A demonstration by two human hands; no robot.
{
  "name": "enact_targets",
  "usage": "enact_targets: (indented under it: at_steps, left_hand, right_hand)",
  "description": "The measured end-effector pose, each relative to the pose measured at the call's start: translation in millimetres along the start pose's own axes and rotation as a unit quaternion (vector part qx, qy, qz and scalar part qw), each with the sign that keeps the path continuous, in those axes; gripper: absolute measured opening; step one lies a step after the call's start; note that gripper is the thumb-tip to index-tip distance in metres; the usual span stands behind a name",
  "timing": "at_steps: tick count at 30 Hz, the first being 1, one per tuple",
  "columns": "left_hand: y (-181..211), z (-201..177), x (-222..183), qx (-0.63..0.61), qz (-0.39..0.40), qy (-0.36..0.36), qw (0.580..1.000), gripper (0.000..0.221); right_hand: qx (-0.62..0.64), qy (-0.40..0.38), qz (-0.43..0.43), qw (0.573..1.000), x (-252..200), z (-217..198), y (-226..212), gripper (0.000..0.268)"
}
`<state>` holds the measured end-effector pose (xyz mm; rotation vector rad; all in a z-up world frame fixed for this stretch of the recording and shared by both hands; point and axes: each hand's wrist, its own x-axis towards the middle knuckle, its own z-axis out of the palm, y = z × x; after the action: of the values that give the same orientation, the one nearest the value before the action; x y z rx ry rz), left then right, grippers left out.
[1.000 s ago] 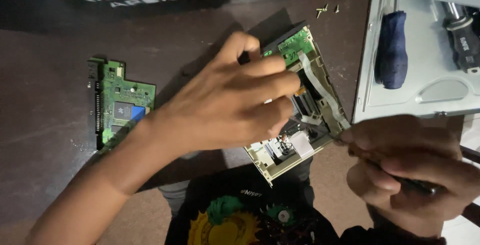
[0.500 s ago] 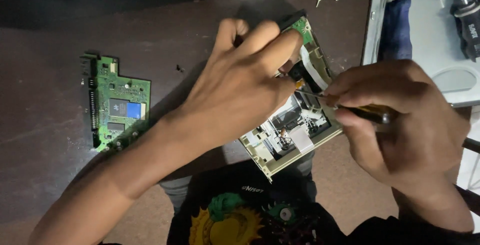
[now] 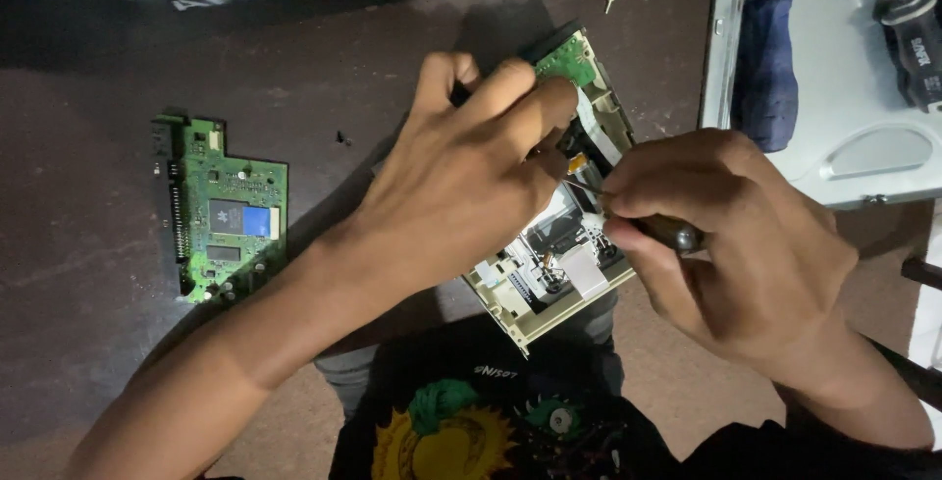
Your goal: Disassembling an internal computer optical drive by removing the outer metal casing and using a screwdriver to manipulate internal components.
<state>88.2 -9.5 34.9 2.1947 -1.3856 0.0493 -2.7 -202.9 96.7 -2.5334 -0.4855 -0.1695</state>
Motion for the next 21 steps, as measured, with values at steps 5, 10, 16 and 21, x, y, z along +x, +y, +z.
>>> enact_targets:
  at_steps: [5,10,16,21]
  left_hand:
    - [-0.1,0.5,-0.8,0.098,0.053,0.066,0.992,0.023]
    - [0.8,2.3,-2.2,0.089,0.042,0.062,0.993,0.016]
    - [-0.1,-1.4,0.9,0.009,0.001,-0.015,1.0,0.015]
    - [-4.4,-1.6,0.8,0.008,-0.012,-0.044,0.999,0.011]
  right_hand:
    - [0.033,0.015,-0.055,0.998,6.8,0.8,0.6,0.014]
    - [0.031,0.013,-0.062,0.998,9.6,0.5,1.1,0.015]
    - [0.037,-0.003,-0.078,0.996,20.3,-6.8,-3.0,0.013]
    - [0.048,-0.019,-0.07,0.996,17.1,-6.2,7.4,0.014]
